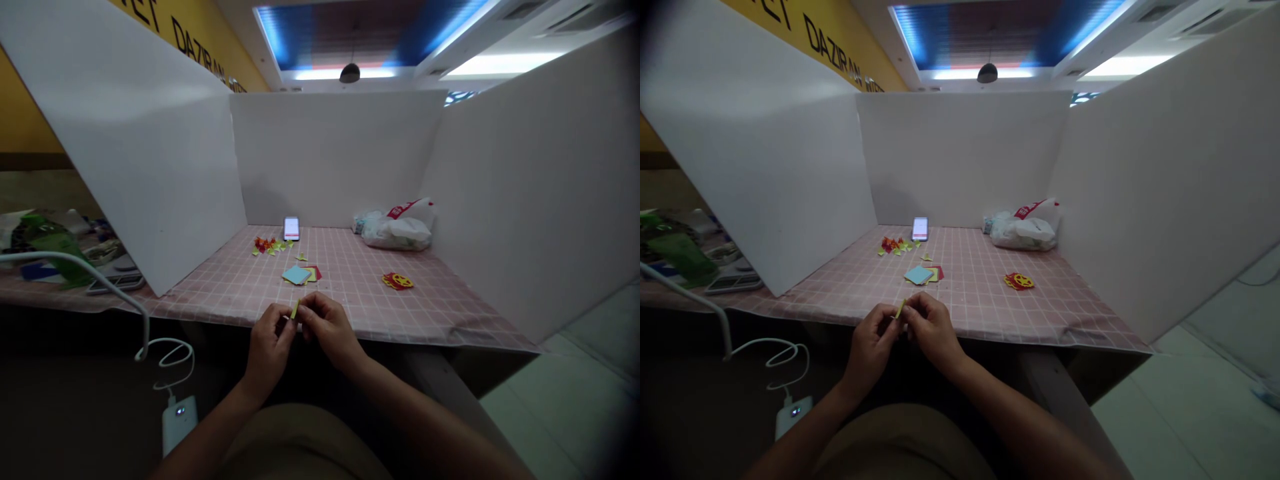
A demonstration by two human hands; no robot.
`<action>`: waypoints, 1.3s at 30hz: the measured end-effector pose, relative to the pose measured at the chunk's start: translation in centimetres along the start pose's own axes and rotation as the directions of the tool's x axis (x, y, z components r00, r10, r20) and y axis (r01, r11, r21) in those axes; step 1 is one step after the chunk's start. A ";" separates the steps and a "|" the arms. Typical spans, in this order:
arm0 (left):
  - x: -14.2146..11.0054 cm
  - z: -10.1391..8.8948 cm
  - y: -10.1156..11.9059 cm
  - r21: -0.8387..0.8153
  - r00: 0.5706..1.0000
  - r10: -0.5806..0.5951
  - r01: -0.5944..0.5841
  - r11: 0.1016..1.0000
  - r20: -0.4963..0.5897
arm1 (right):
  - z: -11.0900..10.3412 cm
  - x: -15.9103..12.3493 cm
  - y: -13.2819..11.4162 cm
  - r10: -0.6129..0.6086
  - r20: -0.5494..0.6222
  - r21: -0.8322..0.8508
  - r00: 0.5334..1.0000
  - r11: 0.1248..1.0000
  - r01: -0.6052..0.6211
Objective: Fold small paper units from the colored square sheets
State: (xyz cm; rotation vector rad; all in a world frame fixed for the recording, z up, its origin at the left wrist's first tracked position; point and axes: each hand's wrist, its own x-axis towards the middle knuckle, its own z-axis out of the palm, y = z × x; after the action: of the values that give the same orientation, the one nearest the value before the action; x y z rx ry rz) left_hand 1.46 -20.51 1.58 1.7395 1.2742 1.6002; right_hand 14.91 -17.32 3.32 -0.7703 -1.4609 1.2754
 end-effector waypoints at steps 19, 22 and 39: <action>-0.3 -0.1 -0.7 0.169 0.991 0.128 -0.134 0.977 0.044 | 0.1 0.1 -0.3 0.050 0.017 0.057 0.999 0.997 -0.051; -0.4 -0.2 -0.6 0.170 0.991 0.127 -0.133 0.976 0.046 | 0.0 0.1 -0.3 0.044 0.021 0.063 0.999 0.997 -0.045; -0.3 -0.3 -0.7 0.202 0.987 0.154 -0.159 0.966 0.038 | 0.1 0.0 -0.4 0.057 0.040 0.108 0.998 0.992 -0.061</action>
State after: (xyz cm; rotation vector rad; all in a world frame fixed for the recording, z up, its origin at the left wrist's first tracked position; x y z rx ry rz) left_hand 1.02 -20.52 0.89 2.0234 1.3619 1.5758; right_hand 14.90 -17.46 3.67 -0.7256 -1.3943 1.4089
